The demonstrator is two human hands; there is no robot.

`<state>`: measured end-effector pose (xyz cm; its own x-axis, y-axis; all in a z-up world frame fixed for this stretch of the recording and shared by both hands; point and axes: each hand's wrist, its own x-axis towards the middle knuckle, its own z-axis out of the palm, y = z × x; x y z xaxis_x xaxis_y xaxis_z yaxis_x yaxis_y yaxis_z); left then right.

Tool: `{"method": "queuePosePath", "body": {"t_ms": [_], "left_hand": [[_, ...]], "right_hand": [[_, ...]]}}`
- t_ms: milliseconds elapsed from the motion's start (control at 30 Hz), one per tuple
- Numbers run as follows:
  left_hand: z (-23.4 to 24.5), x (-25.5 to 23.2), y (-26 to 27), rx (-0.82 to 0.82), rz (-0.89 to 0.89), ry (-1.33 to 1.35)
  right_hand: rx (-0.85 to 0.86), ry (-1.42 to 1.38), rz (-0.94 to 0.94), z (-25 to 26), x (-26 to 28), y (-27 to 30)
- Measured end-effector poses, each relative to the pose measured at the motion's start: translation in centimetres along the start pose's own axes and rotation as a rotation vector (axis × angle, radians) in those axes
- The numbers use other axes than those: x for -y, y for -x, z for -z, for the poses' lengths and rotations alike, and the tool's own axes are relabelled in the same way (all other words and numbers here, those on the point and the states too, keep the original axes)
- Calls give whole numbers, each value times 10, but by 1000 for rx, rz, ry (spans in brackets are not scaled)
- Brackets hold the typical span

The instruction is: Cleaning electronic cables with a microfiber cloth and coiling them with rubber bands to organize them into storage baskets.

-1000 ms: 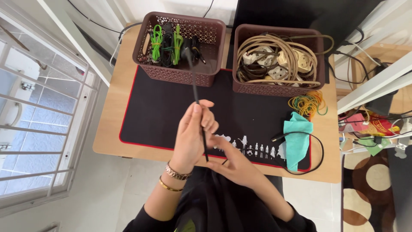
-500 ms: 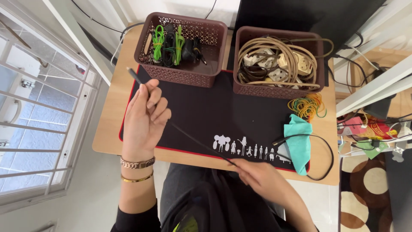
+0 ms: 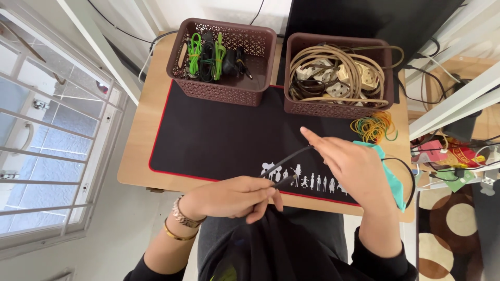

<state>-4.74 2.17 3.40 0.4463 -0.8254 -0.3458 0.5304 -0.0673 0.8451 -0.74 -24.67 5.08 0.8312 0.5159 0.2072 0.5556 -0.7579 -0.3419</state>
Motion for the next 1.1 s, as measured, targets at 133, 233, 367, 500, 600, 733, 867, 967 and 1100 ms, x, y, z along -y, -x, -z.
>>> {"method": "queuePosePath", "body": {"t_ms": [133, 233, 367, 500, 600, 733, 867, 967, 1100], "left_hand": [[5, 15, -10, -269, -34, -239], [16, 33, -17, -398, -298, -308], [20, 32, -22, -522, -290, -161], [24, 31, -35, -589, -444, 14], [27, 23, -40, -717, -604, 190], [29, 14, -38, -797, -737, 488], [33, 15, -39, -819, -885, 619], [35, 14, -41, -781, -925, 702], [39, 20, -44, -816, -882, 771]], "right_hand": [[-94, -129, 18, 0, 4, -2], [-99, -285, -21, -2, 7, -1], [32, -556, -121, -10, 6, 7], [152, -714, -158, -26, 2, 19], [303, -841, -236, -41, 1, 27], [321, -861, -109, -57, -1, 34], [293, -833, 15, -66, 2, 37], [337, -901, -149, -69, 12, 37], [446, -963, -398, -68, 20, 39]]}}
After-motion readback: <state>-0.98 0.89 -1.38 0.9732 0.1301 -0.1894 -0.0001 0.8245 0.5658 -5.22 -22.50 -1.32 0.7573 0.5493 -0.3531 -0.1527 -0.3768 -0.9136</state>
